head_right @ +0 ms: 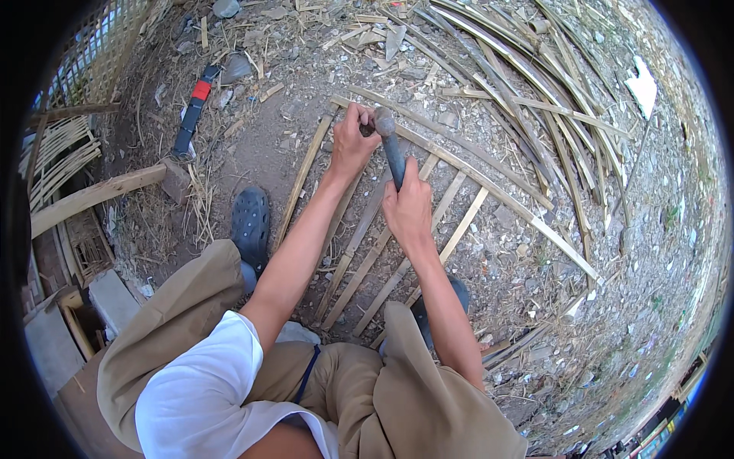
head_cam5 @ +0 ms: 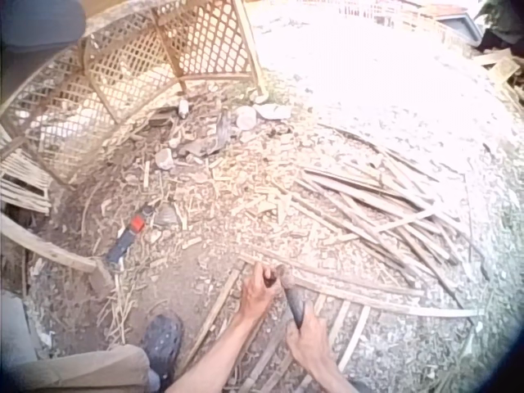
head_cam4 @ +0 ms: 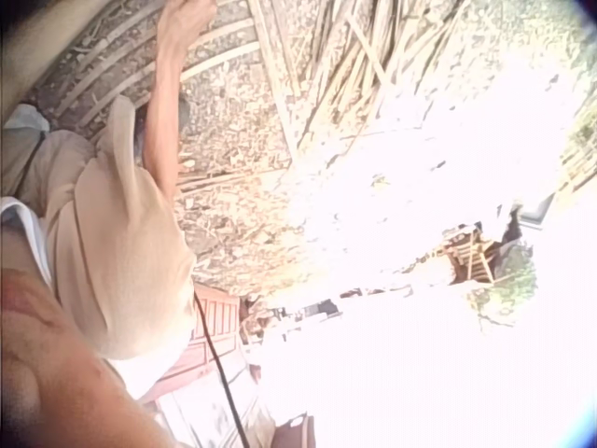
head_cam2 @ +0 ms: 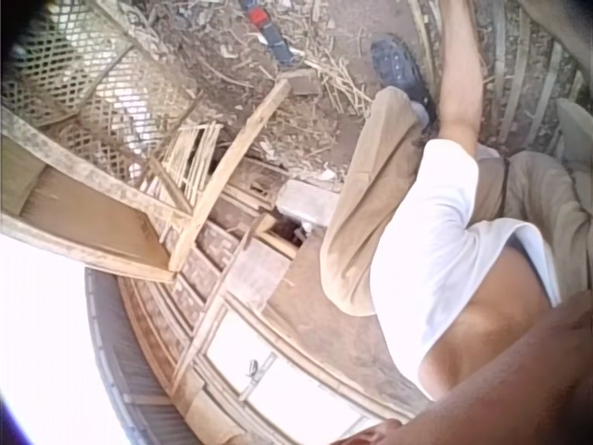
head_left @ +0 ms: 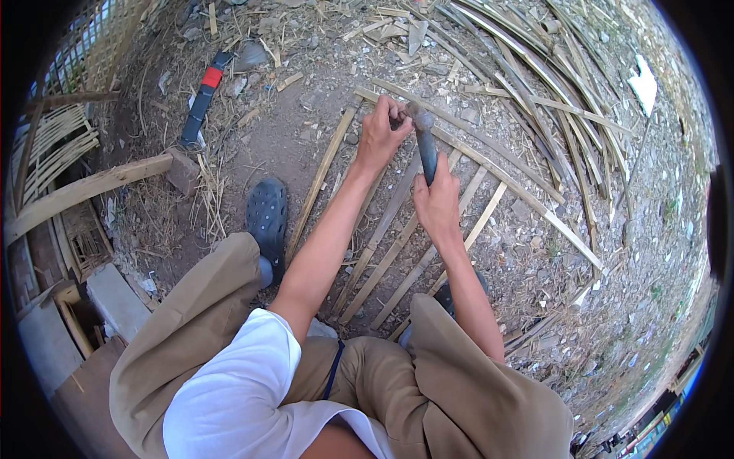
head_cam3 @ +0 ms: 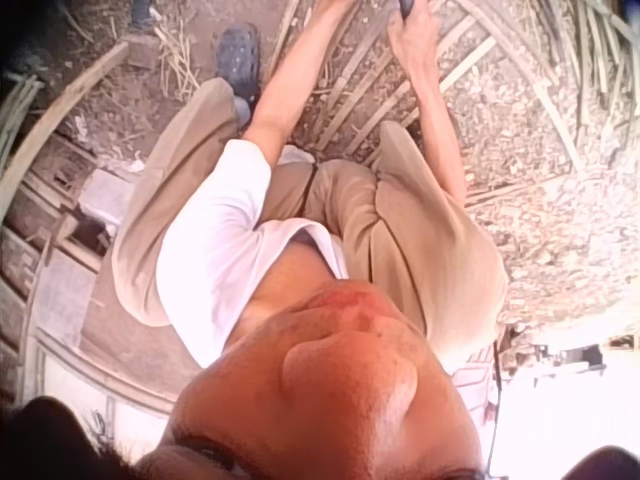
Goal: The person constructs a small lattice frame by positioning thin bamboo strips and securing them with a hammer and nails.
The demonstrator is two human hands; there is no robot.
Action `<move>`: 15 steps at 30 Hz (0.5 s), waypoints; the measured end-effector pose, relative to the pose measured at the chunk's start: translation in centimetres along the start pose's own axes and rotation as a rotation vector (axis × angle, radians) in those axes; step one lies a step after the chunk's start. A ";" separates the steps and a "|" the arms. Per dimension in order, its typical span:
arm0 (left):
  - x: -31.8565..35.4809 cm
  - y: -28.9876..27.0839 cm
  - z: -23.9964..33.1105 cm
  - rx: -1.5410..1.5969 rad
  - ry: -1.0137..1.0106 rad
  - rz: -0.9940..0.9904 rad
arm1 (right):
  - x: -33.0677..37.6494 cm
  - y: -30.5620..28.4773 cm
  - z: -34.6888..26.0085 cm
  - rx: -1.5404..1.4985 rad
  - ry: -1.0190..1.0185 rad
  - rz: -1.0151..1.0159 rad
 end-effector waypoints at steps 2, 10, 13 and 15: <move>0.1 0.2 -0.3 0.012 0.002 0.005 | -0.5 0.2 1.3 0.058 -0.030 -0.019; -0.3 0.1 -0.2 0.025 -0.058 -0.036 | -0.4 0.3 1.5 0.011 0.002 -0.015; 0.1 0.2 -0.2 0.062 -0.065 -0.015 | -0.3 0.2 1.2 -0.014 0.028 -0.029; 0.0 0.1 -0.2 0.054 -0.062 -0.010 | 0.0 -0.3 0.6 -0.062 0.071 -0.028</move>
Point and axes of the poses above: each hand's wrist, its own x-axis away from the middle knuckle, its own y-axis out of the palm, z = x × y, the point moved 1 cm from there along -x, towards the middle knuckle, and after that the axes turned 2 degrees about -y, right-handed, at the moved point
